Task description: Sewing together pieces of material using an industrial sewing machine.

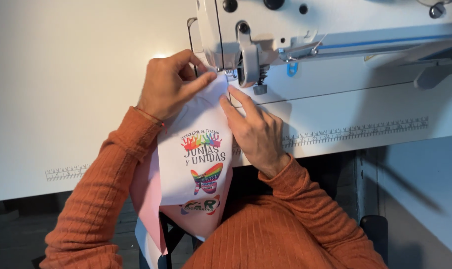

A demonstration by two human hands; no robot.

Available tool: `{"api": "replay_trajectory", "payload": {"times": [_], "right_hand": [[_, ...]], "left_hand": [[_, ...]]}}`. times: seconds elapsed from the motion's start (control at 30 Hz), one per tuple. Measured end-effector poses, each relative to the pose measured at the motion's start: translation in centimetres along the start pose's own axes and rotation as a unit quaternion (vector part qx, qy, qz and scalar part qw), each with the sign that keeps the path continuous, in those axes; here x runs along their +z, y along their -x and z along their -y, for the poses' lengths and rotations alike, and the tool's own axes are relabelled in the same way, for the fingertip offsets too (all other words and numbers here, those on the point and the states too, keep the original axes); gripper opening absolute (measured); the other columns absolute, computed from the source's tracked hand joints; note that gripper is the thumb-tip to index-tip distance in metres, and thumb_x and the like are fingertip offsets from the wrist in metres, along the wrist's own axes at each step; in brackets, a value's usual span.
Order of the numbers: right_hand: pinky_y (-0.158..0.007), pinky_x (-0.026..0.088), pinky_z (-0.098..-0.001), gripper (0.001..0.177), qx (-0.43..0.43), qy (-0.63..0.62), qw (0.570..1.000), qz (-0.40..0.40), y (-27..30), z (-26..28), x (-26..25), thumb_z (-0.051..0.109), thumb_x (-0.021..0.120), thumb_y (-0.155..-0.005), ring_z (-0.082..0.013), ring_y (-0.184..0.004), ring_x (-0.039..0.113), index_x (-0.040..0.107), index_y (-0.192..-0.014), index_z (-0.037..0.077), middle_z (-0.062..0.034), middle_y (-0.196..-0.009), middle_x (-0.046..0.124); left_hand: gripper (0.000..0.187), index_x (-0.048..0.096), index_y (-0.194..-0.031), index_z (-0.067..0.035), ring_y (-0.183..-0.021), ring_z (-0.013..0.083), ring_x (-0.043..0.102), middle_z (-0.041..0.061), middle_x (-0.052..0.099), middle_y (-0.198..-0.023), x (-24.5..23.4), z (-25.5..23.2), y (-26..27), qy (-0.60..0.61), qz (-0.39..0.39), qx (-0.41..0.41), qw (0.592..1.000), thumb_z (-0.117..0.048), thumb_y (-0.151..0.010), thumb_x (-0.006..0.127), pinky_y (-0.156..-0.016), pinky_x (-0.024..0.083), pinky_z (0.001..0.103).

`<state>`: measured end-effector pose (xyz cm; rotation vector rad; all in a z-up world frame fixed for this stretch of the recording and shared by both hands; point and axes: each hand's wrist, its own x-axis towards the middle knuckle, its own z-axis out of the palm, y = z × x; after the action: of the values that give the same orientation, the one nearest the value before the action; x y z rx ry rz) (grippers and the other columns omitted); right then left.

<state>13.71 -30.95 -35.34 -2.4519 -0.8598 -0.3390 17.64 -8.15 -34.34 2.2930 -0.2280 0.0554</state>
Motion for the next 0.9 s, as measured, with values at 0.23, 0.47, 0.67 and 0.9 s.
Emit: {"api": "replay_trajectory", "payload": {"times": [0.23, 0.47, 0.67, 0.9], "right_hand": [[-0.070, 0.057, -0.0336, 0.037, 0.004, -0.019, 1.000, -0.007, 0.5, 1.1, -1.0, 0.012, 0.080, -0.086, -0.0213, -0.077, 0.072, 0.074, -0.123, 0.013, -0.0010, -0.126, 0.068], [-0.057, 0.055, -0.0311, 0.047, 0.115, -0.224, 0.966, 0.059, 1.8, 1.9, -2.4, 0.032, 0.079, -0.091, -0.0152, -0.063, 0.069, 0.065, -0.121, 0.000, -0.0039, -0.083, 0.072], [-0.058, 0.056, -0.0233, 0.025, 0.184, -0.563, 0.781, 0.197, 3.6, 6.0, -3.1, 0.025, 0.074, -0.096, -0.0054, -0.067, 0.068, 0.073, -0.101, 0.001, -0.0038, -0.082, 0.076], [-0.060, 0.055, -0.0234, 0.016, 0.003, -0.591, 0.795, 0.136, 1.7, 15.9, -5.7, 0.013, 0.079, -0.095, -0.0042, -0.069, 0.065, 0.069, -0.088, 0.003, -0.0019, -0.080, 0.072]], "left_hand": [[0.043, 0.072, -0.084, -0.003, -0.052, 0.0244, 0.066, 0.013, 0.069, -0.061, -1.0, -0.6, 1.4, -0.118, 0.037, 0.003, 0.992, -0.045, -0.089, 0.083, -0.053, 0.054, 0.038], [0.037, 0.072, -0.092, -0.003, -0.055, 0.0214, 0.067, 0.013, 0.072, -0.072, -3.8, -3.0, 3.5, -0.024, 0.132, -0.021, 0.991, -0.040, -0.092, 0.075, -0.052, 0.055, 0.035], [0.028, 0.072, -0.104, -0.005, -0.067, 0.0165, 0.076, 0.009, 0.077, -0.080, -10.2, -10.3, 9.7, 0.064, 0.140, -0.096, 0.983, -0.031, -0.093, 0.071, -0.059, 0.062, 0.030], [0.015, 0.070, -0.110, -0.002, -0.081, 0.0132, 0.076, 0.008, 0.077, -0.091, -16.5, -16.9, 21.2, 0.002, -0.057, -0.070, 0.996, -0.012, -0.100, 0.065, -0.067, 0.062, 0.029]]}}
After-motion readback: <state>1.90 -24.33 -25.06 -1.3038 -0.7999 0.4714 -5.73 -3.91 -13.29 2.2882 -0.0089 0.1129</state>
